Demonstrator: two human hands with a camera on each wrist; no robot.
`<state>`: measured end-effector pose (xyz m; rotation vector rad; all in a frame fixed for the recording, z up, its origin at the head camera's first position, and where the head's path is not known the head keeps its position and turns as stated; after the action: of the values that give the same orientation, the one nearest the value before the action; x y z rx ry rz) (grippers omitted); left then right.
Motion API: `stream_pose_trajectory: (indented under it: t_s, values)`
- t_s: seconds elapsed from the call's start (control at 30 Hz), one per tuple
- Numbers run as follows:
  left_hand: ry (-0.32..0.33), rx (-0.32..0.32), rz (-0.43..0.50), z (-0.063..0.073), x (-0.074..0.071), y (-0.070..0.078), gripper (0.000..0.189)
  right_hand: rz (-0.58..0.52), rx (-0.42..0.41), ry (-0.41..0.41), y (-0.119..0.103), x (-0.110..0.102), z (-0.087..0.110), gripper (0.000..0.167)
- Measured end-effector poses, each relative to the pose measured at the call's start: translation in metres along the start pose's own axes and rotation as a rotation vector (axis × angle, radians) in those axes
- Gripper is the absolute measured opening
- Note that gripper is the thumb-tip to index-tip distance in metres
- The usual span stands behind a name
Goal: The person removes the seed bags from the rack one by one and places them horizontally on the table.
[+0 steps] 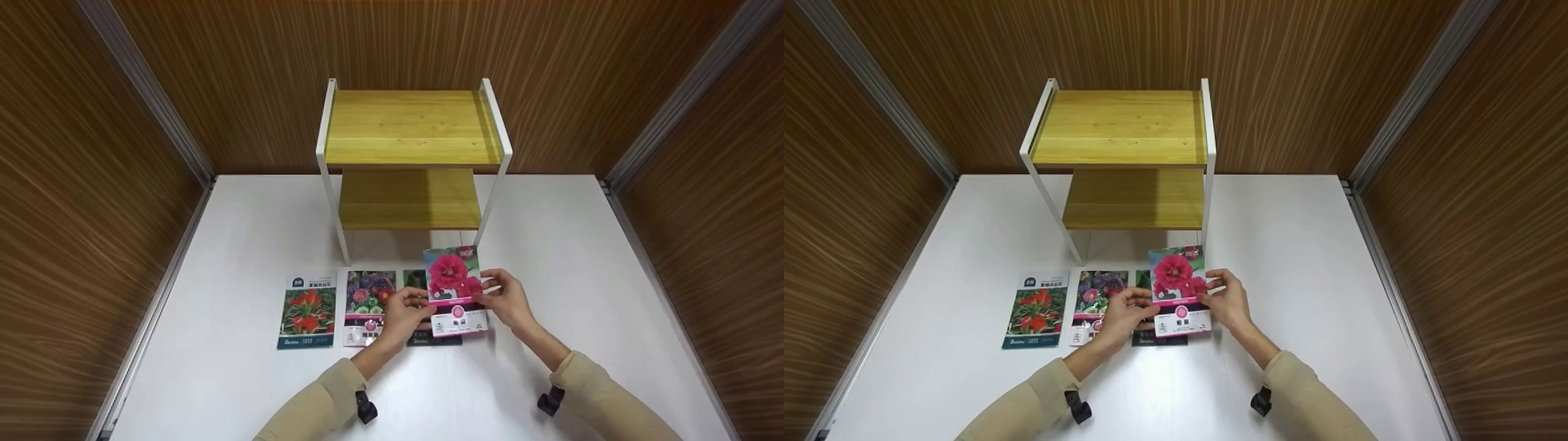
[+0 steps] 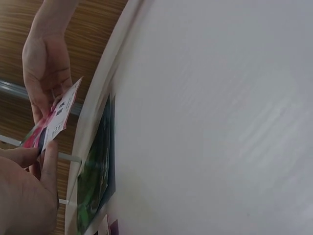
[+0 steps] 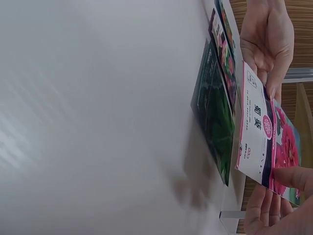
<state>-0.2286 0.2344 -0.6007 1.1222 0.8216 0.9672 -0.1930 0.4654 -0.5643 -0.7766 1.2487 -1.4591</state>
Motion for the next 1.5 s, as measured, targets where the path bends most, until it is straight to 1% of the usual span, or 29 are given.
stream_pose_trajectory:
  t_s: [0.23,0.4,0.63,0.77,1.03,1.2,1.5]
  values:
    - [-0.004,-0.013,-0.030,-0.003,0.008,-0.003,0.028,0.004,0.006,0.017,0.006,-0.007,0.000,0.052]
    - [0.019,-0.004,-0.068,-0.004,0.015,-0.003,0.028,0.014,0.011,0.038,0.013,-0.013,0.000,0.054]
    - [0.042,-0.024,-0.054,-0.005,0.027,-0.009,0.030,0.046,0.024,0.061,0.020,-0.022,0.002,0.053]
    - [0.049,-0.030,-0.074,-0.006,0.033,-0.009,0.029,0.046,0.027,0.067,0.022,-0.028,0.002,0.055]
    - [0.068,0.006,-0.177,-0.009,0.045,-0.009,0.025,0.068,-0.009,0.085,0.026,-0.038,0.003,0.054]
    - [0.072,0.003,-0.189,-0.010,0.051,-0.009,0.023,0.061,-0.004,0.092,0.029,-0.044,0.003,0.054]
    - [0.071,0.000,-0.209,-0.015,0.061,-0.010,0.023,0.093,0.030,0.097,0.034,-0.052,0.002,0.055]
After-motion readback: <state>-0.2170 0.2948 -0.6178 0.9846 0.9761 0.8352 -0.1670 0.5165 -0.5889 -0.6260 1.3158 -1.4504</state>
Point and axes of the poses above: each hand's wrist, its own z-axis away from the middle knuckle, its own x-axis out of the palm, y = z × x, the point moved 6 cm from there along -z, towards the middle knuckle, and after that the axes turned 15 degrees about -z, right-handed, at the moved point
